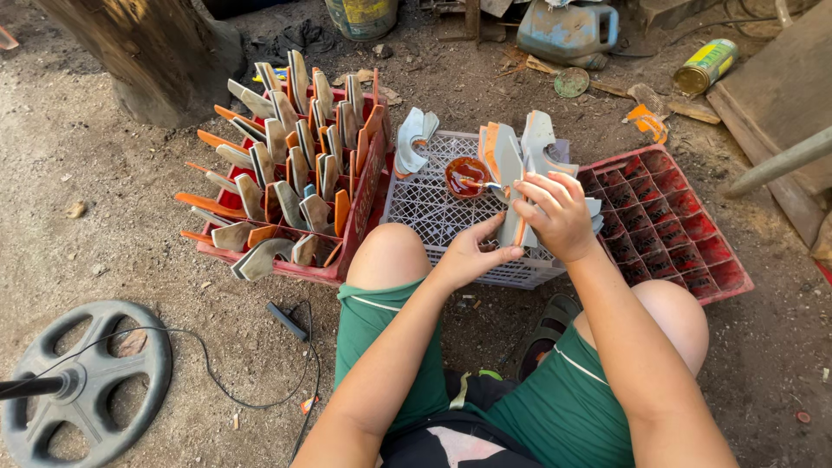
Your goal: The person sits on the ground and paints curved gray parts orange using a small brush and a container of paint. They repeatedly dip the brush, apply paint to each part, and place finished pieces into a red crate.
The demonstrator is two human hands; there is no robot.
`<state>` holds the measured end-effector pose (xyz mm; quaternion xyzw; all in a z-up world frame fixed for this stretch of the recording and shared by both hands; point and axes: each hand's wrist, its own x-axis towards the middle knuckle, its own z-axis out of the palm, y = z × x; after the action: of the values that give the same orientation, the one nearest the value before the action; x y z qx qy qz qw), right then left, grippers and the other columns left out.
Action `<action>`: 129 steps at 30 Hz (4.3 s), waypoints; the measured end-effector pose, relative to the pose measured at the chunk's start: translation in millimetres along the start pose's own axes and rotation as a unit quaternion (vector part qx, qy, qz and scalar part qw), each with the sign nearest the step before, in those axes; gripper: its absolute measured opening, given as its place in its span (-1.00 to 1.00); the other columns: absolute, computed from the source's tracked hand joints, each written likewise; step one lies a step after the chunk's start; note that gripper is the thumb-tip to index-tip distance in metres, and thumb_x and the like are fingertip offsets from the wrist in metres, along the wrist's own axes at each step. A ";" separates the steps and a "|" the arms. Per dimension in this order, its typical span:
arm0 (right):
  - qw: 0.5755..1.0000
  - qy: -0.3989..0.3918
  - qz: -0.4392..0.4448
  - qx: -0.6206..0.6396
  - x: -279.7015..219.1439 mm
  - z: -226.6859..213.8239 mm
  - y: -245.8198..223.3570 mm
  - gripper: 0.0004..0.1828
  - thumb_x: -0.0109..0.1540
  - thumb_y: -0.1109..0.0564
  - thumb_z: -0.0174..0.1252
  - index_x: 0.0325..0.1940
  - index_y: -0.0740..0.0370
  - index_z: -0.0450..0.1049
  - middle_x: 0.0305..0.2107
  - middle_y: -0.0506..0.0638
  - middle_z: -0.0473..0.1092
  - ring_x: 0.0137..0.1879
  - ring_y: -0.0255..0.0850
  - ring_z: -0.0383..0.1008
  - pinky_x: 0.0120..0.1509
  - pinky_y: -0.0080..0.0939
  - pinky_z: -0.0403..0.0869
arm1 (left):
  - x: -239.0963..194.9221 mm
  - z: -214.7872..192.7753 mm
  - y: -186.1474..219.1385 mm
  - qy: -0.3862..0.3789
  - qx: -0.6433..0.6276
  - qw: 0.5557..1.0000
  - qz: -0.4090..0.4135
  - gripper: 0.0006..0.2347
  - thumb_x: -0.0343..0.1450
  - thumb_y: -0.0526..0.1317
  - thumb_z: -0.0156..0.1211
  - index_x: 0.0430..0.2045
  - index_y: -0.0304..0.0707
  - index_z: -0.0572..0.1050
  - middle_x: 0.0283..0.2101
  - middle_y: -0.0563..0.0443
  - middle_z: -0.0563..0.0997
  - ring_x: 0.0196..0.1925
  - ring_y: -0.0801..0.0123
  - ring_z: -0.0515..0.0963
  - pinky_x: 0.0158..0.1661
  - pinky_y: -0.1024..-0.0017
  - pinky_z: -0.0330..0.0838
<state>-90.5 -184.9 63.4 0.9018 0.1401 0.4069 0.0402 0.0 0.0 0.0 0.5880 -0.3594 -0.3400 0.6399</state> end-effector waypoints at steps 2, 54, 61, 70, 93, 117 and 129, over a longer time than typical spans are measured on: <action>1.000 -0.003 -0.011 -0.005 3.2 2.7 -4.3 -0.74 0.28 0.17 0.23 0.04 0.02 0.39 0.17 -0.09 0.40 0.37 -0.14 0.36 0.45 0.07 0.33 | -2.8 -1.0 -1.8 0.003 -0.005 1.000 0.022 -0.20 0.31 -0.05 0.48 0.39 -0.55 0.21 0.19 -0.17 0.55 0.06 0.41 0.59 0.05 0.44 0.52; 0.636 -0.014 0.560 0.531 -46.6 203.2 -93.7 -0.50 0.46 -0.16 -0.08 -0.07 0.35 0.51 -0.40 -0.05 0.45 -0.27 -0.32 0.46 -0.10 -0.28 0.45 | 79.4 -135.9 -30.7 0.343 -0.134 0.929 0.023 -0.51 0.43 -0.18 0.28 0.22 -0.40 0.29 0.15 -0.18 0.51 0.11 0.32 0.53 0.07 0.41 0.43; 0.574 0.032 0.561 0.595 3.4 174.3 -94.3 -0.55 0.43 -0.12 -0.06 -0.01 0.33 0.51 -0.34 -0.08 0.49 -0.25 -0.38 0.46 -0.10 -0.36 0.45 | 96.6 -136.8 -26.4 0.276 -0.149 0.928 -0.199 -0.49 0.39 0.01 0.23 0.15 -0.34 0.39 -0.13 -0.18 0.58 -0.14 0.13 0.56 -0.15 0.10 0.48; 0.673 -0.224 0.607 0.359 -17.6 216.2 -80.7 -0.48 0.36 -0.25 0.11 -0.09 0.28 0.61 -0.45 0.08 0.44 -0.33 -0.13 0.40 -0.20 -0.13 0.32 | 99.6 -137.9 -30.7 0.454 0.159 0.876 -0.025 -0.56 0.58 -0.16 -0.10 0.37 -0.34 0.15 0.09 -0.42 0.56 0.13 -0.16 0.55 0.08 0.16 0.40; 0.883 -0.215 0.298 0.291 62.2 60.8 -27.7 -0.02 -0.19 0.02 0.58 0.24 0.33 0.35 0.03 0.24 0.46 0.19 0.22 0.43 0.22 0.08 0.40 | 122.9 -141.6 -67.3 0.378 -0.318 0.869 0.025 -0.71 0.60 -0.16 -0.13 0.07 -0.38 0.44 -0.01 -0.06 0.58 -0.03 0.34 0.57 0.01 0.34 0.44; 0.958 -0.177 0.177 0.140 42.4 60.0 -29.0 -0.16 -0.07 -0.17 0.49 0.17 0.29 0.46 -0.07 0.11 0.46 0.16 0.05 0.40 0.32 0.13 0.23 | 120.7 -114.9 -55.3 0.357 -0.262 0.891 0.101 -0.63 0.45 -0.44 0.19 0.17 -0.51 0.35 -0.11 -0.08 0.65 -0.15 0.41 0.63 -0.16 0.50 0.53; 0.850 -0.180 0.318 0.379 34.2 55.7 -1.1 -0.39 0.11 0.00 0.36 0.17 0.35 0.49 -0.02 0.13 0.50 0.07 -0.02 0.53 0.16 -0.12 0.47 | 89.1 -102.4 11.7 0.083 -0.406 0.910 0.005 -0.59 0.51 0.08 -0.07 0.16 -0.13 0.33 0.07 -0.12 0.62 0.03 0.12 0.64 -0.03 0.11 0.59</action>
<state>-27.7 -171.7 50.8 0.8998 -0.0206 0.1428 -0.4118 133.7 -23.4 11.9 0.3017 -0.1387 -0.4035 0.8526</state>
